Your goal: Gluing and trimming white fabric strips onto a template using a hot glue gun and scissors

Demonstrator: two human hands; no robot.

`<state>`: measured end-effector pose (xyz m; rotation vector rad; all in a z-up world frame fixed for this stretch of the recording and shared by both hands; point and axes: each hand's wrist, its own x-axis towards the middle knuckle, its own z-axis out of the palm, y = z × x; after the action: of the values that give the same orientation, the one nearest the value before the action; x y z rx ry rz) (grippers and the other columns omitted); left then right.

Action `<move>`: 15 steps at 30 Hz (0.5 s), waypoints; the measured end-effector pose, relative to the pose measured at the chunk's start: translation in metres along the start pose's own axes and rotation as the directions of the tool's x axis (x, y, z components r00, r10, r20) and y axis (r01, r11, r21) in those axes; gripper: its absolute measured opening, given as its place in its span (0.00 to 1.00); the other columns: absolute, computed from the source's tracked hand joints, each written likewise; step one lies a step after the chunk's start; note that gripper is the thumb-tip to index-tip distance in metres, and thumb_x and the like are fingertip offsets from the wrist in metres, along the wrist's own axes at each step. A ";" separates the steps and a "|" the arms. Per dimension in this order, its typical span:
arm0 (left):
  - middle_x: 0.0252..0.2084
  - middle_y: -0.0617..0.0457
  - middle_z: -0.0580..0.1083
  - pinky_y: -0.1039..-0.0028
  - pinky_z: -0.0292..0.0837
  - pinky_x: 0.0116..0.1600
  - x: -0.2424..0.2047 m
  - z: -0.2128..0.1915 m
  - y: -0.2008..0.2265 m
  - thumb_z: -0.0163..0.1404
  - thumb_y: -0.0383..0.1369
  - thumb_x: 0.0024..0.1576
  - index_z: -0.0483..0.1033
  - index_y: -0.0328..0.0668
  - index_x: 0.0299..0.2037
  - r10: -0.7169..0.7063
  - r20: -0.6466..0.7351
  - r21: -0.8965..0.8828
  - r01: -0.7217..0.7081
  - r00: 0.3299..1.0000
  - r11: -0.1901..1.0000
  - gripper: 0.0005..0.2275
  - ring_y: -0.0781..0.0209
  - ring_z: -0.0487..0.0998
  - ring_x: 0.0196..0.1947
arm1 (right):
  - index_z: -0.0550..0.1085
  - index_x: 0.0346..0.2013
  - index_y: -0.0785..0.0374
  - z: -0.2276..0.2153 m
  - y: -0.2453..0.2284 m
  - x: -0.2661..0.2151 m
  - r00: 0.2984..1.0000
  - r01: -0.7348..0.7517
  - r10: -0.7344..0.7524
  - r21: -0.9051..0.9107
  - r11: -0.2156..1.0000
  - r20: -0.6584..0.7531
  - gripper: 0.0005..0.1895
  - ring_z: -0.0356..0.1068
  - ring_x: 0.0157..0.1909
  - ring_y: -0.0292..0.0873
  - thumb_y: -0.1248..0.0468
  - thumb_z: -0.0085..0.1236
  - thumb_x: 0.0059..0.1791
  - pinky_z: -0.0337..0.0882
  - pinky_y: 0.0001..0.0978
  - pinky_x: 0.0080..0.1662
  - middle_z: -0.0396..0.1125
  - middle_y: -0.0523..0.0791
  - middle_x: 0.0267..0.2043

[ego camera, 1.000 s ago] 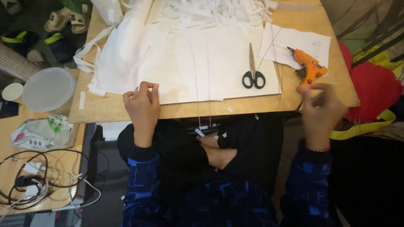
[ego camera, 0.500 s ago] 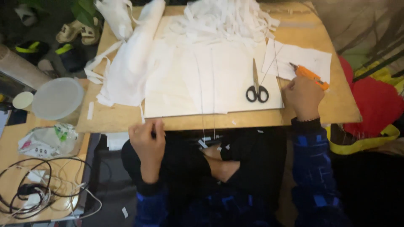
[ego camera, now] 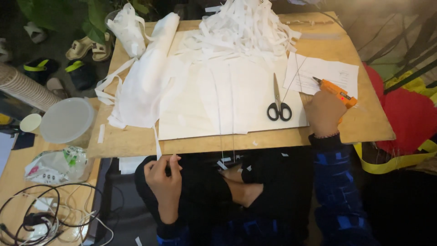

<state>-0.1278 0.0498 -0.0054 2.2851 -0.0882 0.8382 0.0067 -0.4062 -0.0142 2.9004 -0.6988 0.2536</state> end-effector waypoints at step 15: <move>0.21 0.64 0.75 0.68 0.61 0.49 -0.007 -0.005 -0.015 0.45 0.34 0.67 0.78 0.48 0.32 -0.019 -0.001 0.042 0.019 1.000 0.999 0.12 0.65 0.71 0.22 | 0.80 0.36 0.59 -0.010 -0.009 0.002 0.990 0.142 -0.143 -0.137 0.980 -0.004 0.10 0.77 0.35 0.55 0.64 0.50 0.48 0.68 0.44 0.26 0.74 0.48 0.36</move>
<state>-0.1320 0.0634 -0.0160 2.3218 -0.0495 0.8380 0.0114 -0.3971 -0.0047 2.7983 -0.4825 0.2007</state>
